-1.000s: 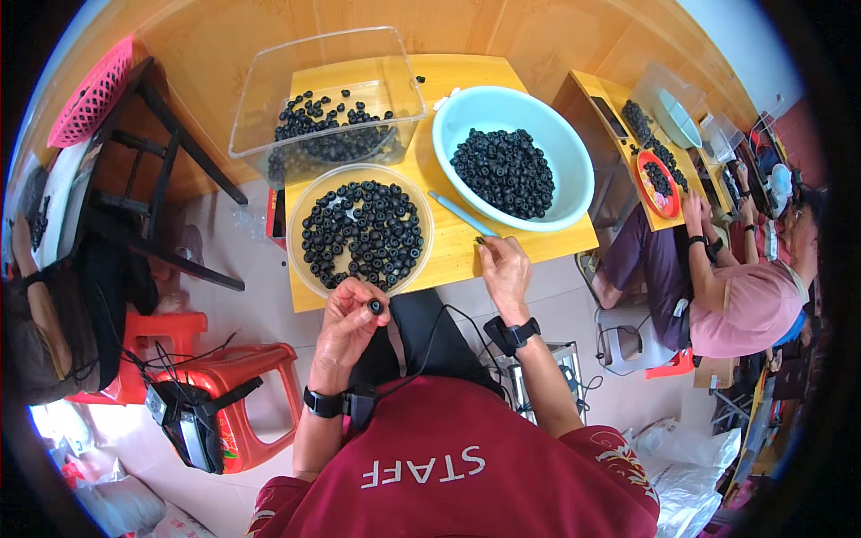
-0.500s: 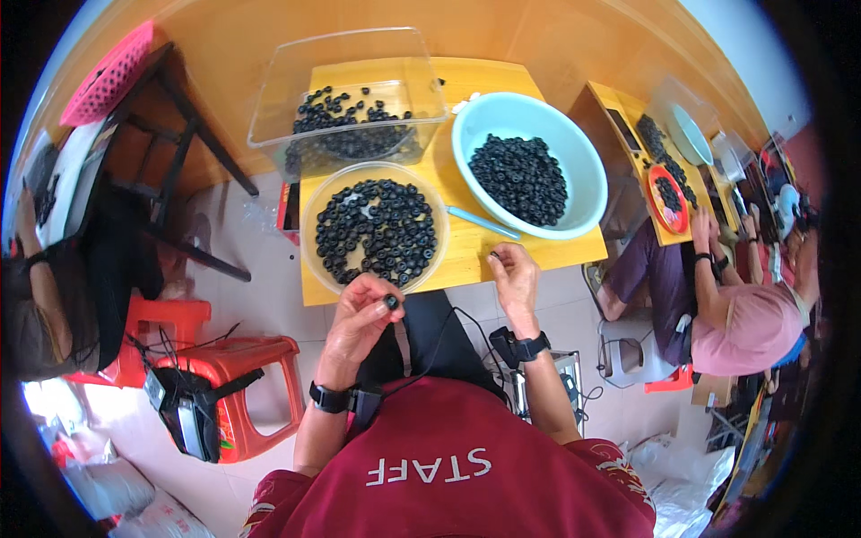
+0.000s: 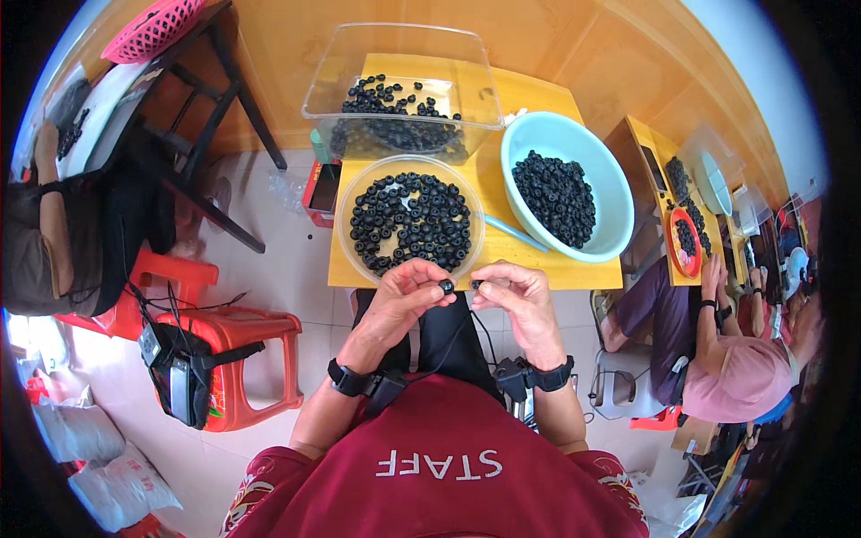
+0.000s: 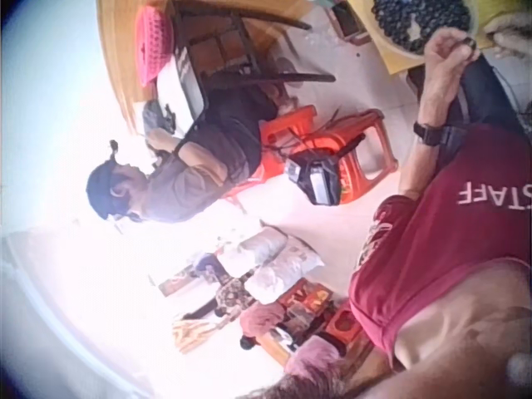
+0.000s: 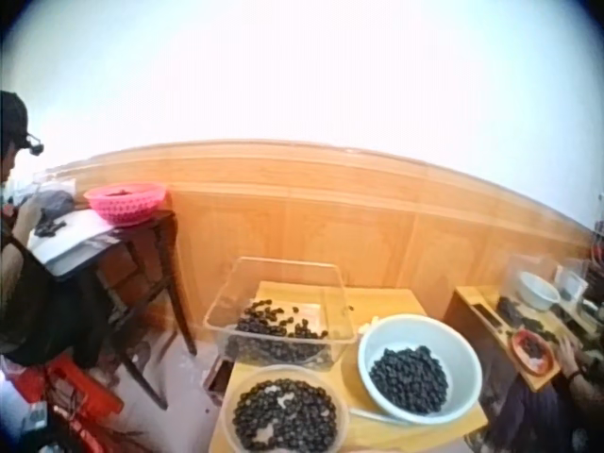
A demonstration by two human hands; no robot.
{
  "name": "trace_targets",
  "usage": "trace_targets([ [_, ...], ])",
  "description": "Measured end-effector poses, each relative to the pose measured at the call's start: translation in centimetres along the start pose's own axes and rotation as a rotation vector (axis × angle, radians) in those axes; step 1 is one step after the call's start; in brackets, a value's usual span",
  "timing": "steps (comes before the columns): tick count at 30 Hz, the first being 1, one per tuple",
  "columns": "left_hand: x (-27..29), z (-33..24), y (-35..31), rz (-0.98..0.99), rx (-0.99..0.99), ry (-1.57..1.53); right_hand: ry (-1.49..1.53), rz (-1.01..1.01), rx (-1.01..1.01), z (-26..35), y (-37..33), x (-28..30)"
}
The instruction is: Sorting and inspecting small black rubber parts/seals using a tool.
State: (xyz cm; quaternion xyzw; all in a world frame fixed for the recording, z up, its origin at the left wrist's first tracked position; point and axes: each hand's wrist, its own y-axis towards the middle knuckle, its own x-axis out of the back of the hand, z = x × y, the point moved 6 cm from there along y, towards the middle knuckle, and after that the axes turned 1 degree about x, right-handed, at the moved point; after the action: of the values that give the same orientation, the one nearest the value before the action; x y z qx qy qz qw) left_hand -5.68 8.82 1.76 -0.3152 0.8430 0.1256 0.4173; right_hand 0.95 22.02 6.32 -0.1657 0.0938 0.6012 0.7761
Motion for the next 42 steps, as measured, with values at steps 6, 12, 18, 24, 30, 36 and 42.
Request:
trace_targets([
  [6, 0.4, 0.1, 0.0, -0.014, 0.004, 0.05, -0.312, -0.001, 0.201, 1.1, 0.2, -1.6],
  [12, 0.3, -0.1, 0.1, -0.019, -0.029, 0.141, -0.649, -0.007, 0.298, 2.3, 0.1, -3.3],
  [18, 0.4, -0.1, 0.2, -0.035, -0.038, 0.208, -0.84, -0.029, 0.418, 3.1, -0.2, -4.0],
  [24, 0.4, 0.1, 0.2, -0.053, -0.068, 0.255, -0.993, -0.052, 0.433, 2.9, -0.1, -4.3],
  [30, 0.5, 0.1, -0.1, -0.179, -0.126, 0.337, -1.09, -0.116, 0.432, 2.3, 0.2, -4.0],
  [36, 0.7, -0.1, -0.2, -0.179, -0.197, 0.404, -0.886, -0.07, 0.278, 1.5, 1.2, -2.8],
  [42, 0.6, -0.4, -0.1, -0.164, -0.243, 0.424, -0.739, -0.077, 0.067, 0.3, 1.8, -1.7],
])
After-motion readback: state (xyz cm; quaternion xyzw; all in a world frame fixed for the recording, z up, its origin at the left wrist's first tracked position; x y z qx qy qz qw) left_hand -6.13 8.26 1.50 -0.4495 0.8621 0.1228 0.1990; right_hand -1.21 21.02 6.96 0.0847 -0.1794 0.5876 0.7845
